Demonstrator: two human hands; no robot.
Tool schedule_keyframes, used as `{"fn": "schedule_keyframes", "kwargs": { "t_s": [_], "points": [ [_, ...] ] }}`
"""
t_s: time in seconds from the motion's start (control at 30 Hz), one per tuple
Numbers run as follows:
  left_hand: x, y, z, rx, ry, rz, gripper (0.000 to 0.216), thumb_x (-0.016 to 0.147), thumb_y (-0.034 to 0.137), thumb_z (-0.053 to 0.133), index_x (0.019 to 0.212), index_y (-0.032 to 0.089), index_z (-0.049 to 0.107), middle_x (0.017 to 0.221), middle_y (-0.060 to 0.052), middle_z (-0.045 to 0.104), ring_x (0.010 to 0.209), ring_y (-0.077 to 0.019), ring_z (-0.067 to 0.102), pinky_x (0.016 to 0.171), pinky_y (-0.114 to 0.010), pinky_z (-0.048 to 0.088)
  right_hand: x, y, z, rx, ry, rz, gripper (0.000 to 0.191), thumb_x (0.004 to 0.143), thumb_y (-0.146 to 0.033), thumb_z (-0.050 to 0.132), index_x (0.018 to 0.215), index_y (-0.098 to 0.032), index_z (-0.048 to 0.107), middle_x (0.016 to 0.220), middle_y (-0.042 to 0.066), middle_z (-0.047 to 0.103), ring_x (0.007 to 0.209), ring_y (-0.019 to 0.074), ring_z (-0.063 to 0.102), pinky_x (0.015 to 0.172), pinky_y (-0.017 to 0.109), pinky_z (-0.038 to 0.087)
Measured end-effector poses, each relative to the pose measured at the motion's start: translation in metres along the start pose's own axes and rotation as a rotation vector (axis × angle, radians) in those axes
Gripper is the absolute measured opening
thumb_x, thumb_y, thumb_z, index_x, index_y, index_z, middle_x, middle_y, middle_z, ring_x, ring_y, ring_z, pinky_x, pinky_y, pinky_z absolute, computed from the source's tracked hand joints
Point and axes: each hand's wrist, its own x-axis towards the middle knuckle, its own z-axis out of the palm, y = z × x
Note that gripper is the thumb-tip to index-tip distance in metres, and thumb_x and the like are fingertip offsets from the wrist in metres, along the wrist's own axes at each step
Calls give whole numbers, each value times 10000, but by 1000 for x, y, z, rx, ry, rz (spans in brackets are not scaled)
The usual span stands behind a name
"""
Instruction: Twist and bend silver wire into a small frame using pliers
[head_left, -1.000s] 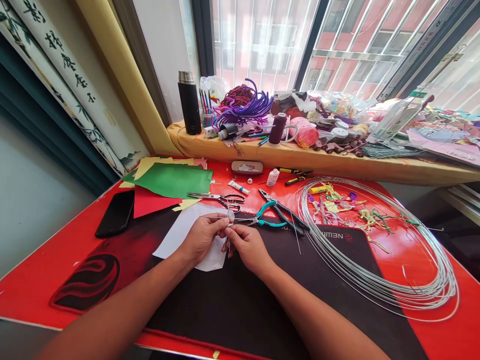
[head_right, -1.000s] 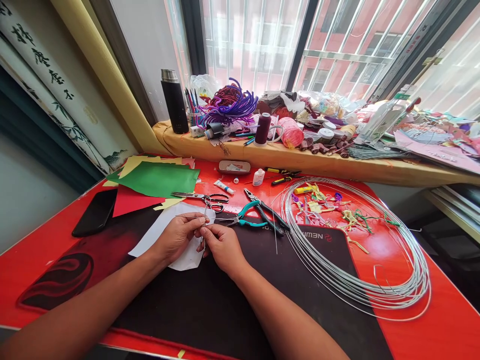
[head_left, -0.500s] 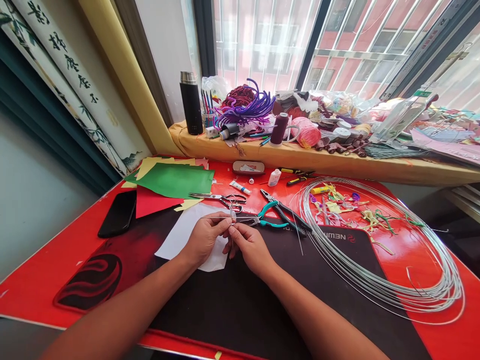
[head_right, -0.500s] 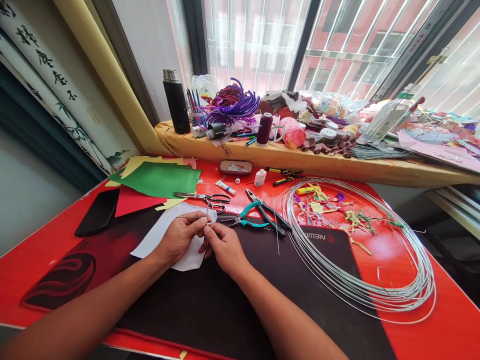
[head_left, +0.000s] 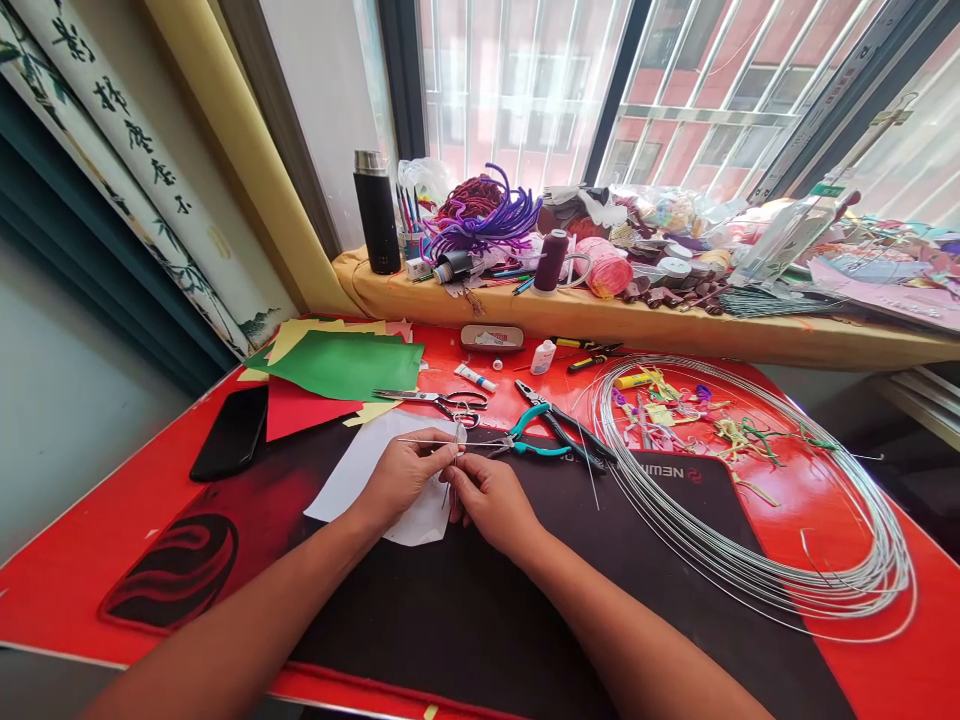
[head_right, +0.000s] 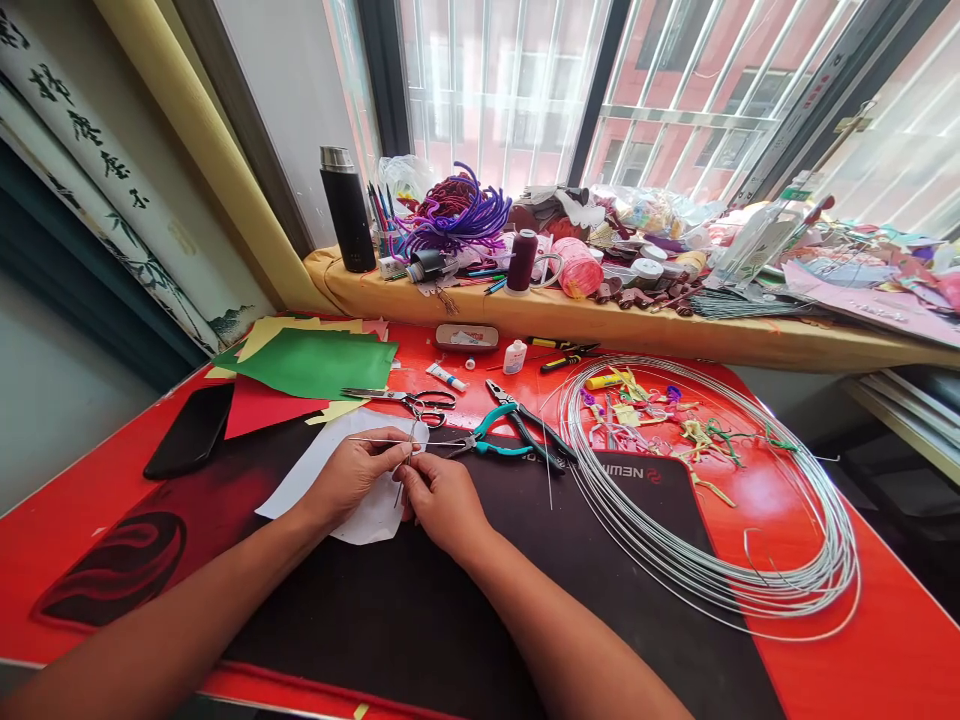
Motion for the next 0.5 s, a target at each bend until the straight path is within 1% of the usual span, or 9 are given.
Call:
{"fn": "schedule_keyframes", "kwargs": {
  "t_s": [0.13, 0.23, 0.33, 0.4, 0.5],
  "points": [
    [1, -2, -1, -76, 25, -20, 253, 776, 406, 814, 830, 162, 779, 664, -4, 631, 612, -142, 531, 602, -254, 439, 0, -3, 0, 62, -4, 8, 280, 986, -421, 581, 875, -190, 694, 580, -32, 571, 442, 113, 559, 416, 207, 420],
    [1, -3, 0, -125, 39, -18, 255, 759, 400, 835, 815, 157, 781, 690, -13, 648, 623, -137, 530, 604, -251, 429, 1, -4, -1, 114, -14, 2, 330, 981, -481, 585, 922, -184, 716, 589, -34, 556, 460, 117, 567, 424, 214, 440],
    [1, -4, 1, -190, 56, -35, 264, 737, 395, 856, 787, 147, 780, 670, -14, 635, 615, -128, 518, 603, -245, 432, 1, -3, -2, 150, -29, -5, 372, 969, -525, 599, 935, -175, 722, 595, -29, 559, 487, 126, 582, 430, 219, 449],
    [1, -5, 2, -257, 62, -67, 275, 716, 396, 869, 775, 142, 780, 653, -12, 622, 589, -116, 497, 572, -236, 427, 1, -2, -1, 173, -50, -1, 385, 966, -538, 600, 943, -172, 716, 595, -29, 564, 497, 130, 589, 433, 218, 448],
    [2, -6, 3, -345, 40, -104, 290, 699, 401, 880, 787, 141, 784, 651, -7, 615, 530, -94, 454, 479, -215, 366, 0, -2, 1, 196, -100, 7, 406, 972, -555, 582, 929, -169, 699, 596, -27, 579, 504, 126, 589, 453, 218, 451]
  ]
}}
